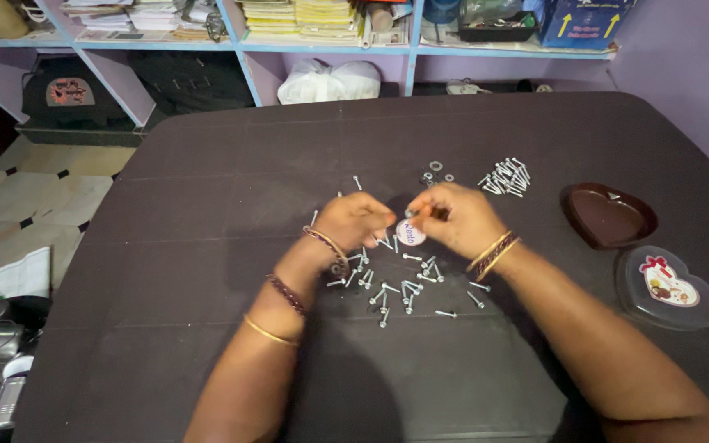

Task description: The person repeatedly picks up small metal bolts and washers from a table, inserts the washers onto the bolt shafts, and places the assembled units back on the table. The hands work continuously with the fasteners, handling them one at a time.

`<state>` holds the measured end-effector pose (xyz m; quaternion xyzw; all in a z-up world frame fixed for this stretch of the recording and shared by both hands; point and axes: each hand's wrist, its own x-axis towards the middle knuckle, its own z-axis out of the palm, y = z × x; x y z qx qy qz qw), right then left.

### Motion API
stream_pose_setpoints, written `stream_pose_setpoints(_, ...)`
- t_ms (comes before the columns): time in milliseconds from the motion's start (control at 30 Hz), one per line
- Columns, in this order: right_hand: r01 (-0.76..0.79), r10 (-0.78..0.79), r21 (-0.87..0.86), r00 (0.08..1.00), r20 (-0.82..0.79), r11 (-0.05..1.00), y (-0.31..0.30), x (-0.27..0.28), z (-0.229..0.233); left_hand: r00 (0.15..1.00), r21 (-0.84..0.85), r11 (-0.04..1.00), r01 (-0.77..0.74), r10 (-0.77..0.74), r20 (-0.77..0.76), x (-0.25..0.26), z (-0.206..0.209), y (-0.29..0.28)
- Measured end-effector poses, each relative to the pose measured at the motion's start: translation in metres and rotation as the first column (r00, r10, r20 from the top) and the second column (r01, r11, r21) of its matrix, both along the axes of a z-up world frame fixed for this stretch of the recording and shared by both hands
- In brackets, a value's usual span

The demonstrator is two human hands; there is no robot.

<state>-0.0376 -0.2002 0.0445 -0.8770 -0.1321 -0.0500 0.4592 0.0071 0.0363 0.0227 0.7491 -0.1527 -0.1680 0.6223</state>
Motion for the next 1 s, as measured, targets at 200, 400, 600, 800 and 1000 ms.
stream_pose_setpoints(200,0.226,-0.237,-0.425,0.971,0.028,0.877,-0.044,0.025,0.0,0.926,0.731,0.655,-0.193,-0.126,0.357,0.01,0.019,0.083)
stream_pose_setpoints(400,0.275,-0.306,-0.469,0.952,0.009,0.839,-0.053,0.031,-0.014,0.982,0.807,0.587,0.067,-0.183,0.051,0.01,0.025,0.086)
stream_pose_setpoints(600,0.298,-0.321,-0.477,0.946,0.036,0.826,-0.049,0.037,-0.025,0.99,0.82,0.572,0.038,-0.132,0.046,0.007,0.018,0.067)
stream_pose_setpoints(800,0.352,-0.4,-0.508,0.916,0.016,0.786,-0.044,0.049,-0.029,0.978,0.79,0.612,0.011,-0.173,0.121,0.017,-0.003,0.061)
stream_pose_setpoints(1000,0.337,-0.373,-0.465,0.928,0.017,0.819,-0.052,0.047,-0.032,0.965,0.71,0.704,0.021,-0.2,0.17,0.019,-0.011,0.064)
